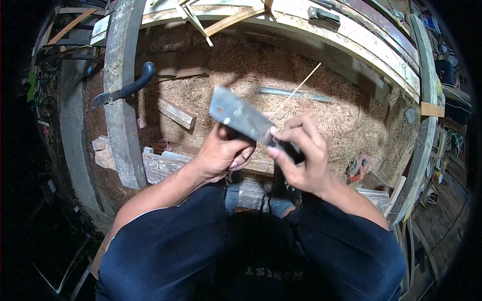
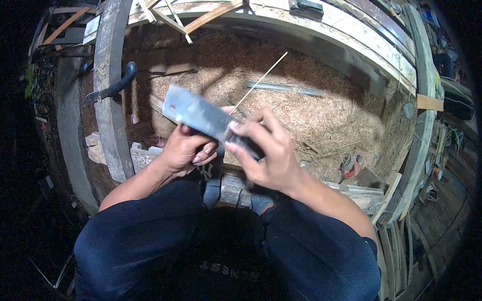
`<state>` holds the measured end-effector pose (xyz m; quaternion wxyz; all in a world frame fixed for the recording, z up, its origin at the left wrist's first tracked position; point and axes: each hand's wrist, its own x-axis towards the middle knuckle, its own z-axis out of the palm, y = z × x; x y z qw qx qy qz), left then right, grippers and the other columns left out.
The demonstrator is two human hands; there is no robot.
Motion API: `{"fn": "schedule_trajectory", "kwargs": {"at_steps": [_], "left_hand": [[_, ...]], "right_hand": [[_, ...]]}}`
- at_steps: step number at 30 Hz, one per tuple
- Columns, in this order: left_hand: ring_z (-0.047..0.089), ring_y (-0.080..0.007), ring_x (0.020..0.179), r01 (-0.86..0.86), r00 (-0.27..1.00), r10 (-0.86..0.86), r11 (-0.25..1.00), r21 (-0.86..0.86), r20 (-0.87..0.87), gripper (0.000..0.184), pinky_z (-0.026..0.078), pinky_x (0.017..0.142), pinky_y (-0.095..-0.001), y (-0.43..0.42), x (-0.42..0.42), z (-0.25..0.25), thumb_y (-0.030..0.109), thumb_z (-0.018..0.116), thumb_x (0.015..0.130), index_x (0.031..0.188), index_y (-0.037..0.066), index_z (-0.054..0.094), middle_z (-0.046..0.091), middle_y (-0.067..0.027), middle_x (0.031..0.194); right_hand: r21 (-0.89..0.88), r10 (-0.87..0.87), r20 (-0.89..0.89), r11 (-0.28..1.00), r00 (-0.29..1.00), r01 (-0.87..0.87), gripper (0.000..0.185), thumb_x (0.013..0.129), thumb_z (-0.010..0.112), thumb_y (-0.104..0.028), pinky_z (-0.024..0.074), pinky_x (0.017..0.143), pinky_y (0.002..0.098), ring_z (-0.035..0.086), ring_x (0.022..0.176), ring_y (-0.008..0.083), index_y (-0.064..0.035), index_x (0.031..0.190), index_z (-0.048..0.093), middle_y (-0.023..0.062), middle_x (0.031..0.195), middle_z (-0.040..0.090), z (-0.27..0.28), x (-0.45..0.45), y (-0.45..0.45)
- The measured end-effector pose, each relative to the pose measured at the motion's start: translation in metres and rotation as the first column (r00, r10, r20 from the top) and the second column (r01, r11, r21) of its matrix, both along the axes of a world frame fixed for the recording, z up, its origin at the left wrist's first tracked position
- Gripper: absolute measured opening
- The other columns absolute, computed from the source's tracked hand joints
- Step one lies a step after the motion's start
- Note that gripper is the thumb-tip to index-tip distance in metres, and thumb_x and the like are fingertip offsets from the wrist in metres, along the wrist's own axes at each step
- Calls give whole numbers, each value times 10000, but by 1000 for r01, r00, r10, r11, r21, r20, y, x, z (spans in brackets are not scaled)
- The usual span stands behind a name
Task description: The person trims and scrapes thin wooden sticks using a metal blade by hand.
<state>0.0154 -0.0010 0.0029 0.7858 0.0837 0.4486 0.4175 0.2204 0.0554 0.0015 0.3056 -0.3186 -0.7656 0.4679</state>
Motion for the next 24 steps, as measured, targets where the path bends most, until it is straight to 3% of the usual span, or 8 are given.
{"fn": "schedule_trajectory", "kwargs": {"at_steps": [6,8,11,13,17,20,21,24], "left_hand": [[392,-40,418,70,996,-72,996,-52,-45,518,315,384,-195,3,1,5,-8,564,916,1423,22,462,518,-15,604],[368,-51,394,66,998,-65,993,-96,11,433,297,388,-210,5,4,16,-22,485,922,1355,-16,474,481,-9,580],[365,-51,392,118,991,-120,992,-46,-55,356,299,386,-213,-1,-1,-1,-28,477,927,1281,-25,509,481,-14,593],[342,-42,388,106,992,-107,994,7,71,280,287,370,-212,-1,-1,-2,-2,516,932,1203,-26,582,495,-10,601],[349,-45,389,53,998,-54,998,-23,-30,145,286,370,-209,-3,1,-1,-23,505,923,1046,-47,577,494,-13,603],[359,-51,389,52,997,-50,998,-25,59,324,300,389,-216,2,0,1,-76,488,905,1225,-35,522,498,-29,612],[359,-54,385,40,998,-44,997,-71,-47,343,293,389,-214,2,2,9,-73,496,898,1239,-39,516,503,-34,614],[361,-57,381,35,999,-36,997,-63,-21,413,294,388,-218,0,0,5,-74,503,888,1300,-47,494,516,-44,626]], "right_hand": [[-59,-76,9,995,997,77,288,771,787,-90,499,596,336,610,739,227,37,985,641,144,891,544,2,0,2],[25,19,-39,1000,999,-18,265,788,775,-81,496,593,337,608,725,225,36,984,641,145,875,543,3,-1,1],[20,-82,-12,996,997,82,267,782,775,-78,491,587,337,602,715,221,45,972,633,146,860,540,-1,1,7],[9,-90,-1,996,996,90,269,780,773,-73,485,586,328,597,714,214,45,976,631,140,861,544,-1,2,6],[-21,-52,-39,998,998,52,278,778,770,-57,479,590,326,584,717,203,43,1001,637,132,858,542,-4,2,1],[-30,-121,-12,992,993,120,291,773,779,-66,472,590,326,580,710,209,43,1006,643,137,851,535,1,0,6],[-9,-51,-33,999,998,51,284,778,775,-65,467,585,323,576,706,203,45,1005,643,134,849,534,4,0,3],[38,31,-26,999,999,-30,272,788,767,-64,462,571,318,571,696,191,50,1001,641,128,840,535,4,3,6]]}}
